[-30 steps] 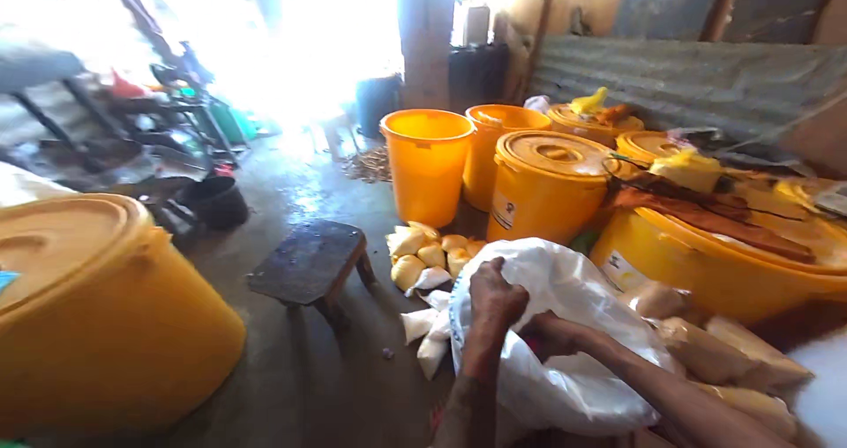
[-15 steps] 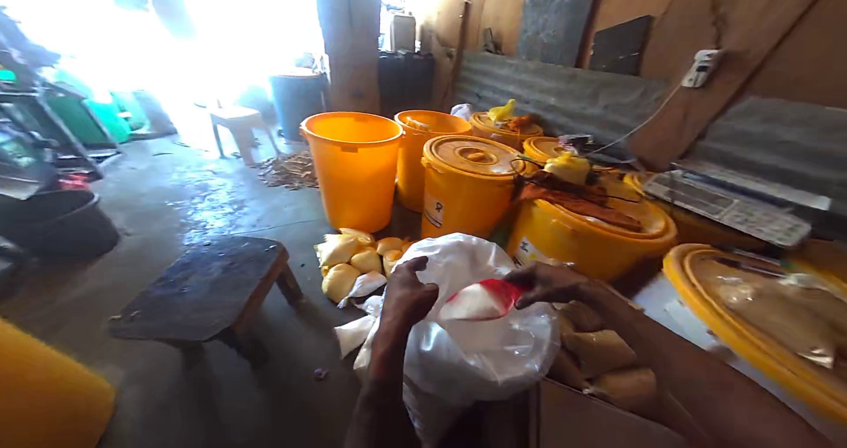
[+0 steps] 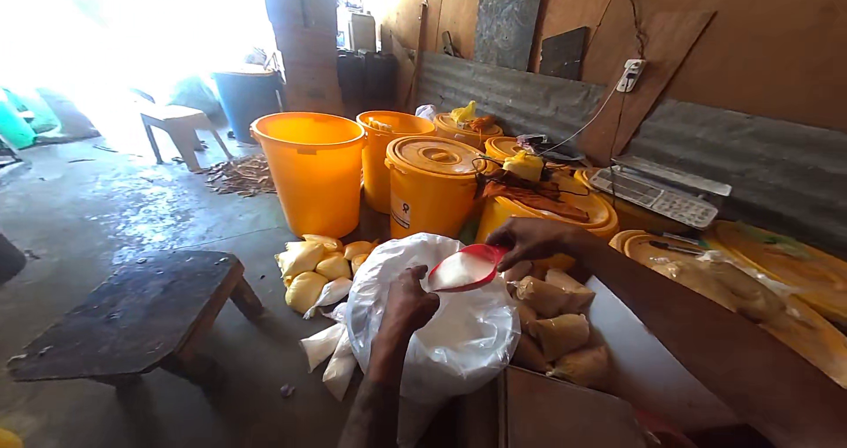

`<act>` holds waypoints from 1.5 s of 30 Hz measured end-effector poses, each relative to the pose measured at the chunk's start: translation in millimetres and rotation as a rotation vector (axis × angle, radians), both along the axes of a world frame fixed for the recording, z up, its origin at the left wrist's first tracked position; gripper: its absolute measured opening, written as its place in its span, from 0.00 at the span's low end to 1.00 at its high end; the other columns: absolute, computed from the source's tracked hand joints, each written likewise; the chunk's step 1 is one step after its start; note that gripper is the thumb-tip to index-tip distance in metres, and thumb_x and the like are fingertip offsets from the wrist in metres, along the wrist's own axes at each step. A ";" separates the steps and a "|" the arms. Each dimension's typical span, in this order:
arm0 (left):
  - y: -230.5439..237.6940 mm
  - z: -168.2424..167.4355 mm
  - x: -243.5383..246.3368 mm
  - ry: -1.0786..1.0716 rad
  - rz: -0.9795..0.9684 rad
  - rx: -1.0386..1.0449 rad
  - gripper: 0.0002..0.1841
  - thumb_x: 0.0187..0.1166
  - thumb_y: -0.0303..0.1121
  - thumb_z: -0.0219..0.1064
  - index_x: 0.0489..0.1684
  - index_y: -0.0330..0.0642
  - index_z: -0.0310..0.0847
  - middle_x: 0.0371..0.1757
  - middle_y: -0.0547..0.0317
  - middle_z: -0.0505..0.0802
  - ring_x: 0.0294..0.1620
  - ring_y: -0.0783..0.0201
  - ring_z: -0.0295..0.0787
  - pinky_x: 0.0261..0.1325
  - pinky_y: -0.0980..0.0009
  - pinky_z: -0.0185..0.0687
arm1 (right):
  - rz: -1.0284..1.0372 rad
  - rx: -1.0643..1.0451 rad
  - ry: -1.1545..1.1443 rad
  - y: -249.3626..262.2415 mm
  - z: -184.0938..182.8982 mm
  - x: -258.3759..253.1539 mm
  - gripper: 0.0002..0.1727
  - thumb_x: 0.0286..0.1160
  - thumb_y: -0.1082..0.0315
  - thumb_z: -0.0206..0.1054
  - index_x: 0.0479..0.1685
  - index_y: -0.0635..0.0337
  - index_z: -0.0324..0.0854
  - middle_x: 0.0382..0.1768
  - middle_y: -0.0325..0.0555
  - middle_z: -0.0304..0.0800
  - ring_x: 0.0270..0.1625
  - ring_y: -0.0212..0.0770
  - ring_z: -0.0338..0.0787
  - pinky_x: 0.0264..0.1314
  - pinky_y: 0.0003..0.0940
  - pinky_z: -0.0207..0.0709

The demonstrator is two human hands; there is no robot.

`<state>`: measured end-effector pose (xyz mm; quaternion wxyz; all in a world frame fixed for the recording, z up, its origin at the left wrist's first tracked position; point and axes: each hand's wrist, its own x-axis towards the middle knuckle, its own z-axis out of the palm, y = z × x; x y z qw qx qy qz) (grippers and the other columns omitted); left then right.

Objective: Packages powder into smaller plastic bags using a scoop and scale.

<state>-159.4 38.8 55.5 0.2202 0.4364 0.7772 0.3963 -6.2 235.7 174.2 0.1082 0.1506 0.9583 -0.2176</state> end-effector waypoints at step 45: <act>21.9 24.9 91.0 -0.406 0.124 0.272 0.26 0.72 0.14 0.54 0.68 0.39 0.84 0.55 0.54 0.92 0.18 0.73 0.70 0.19 0.76 0.64 | -1.073 0.063 0.937 -78.6 -191.9 352.6 0.26 0.64 0.67 0.83 0.65 0.61 0.87 0.53 0.54 0.95 0.56 0.47 0.95 0.67 0.51 0.84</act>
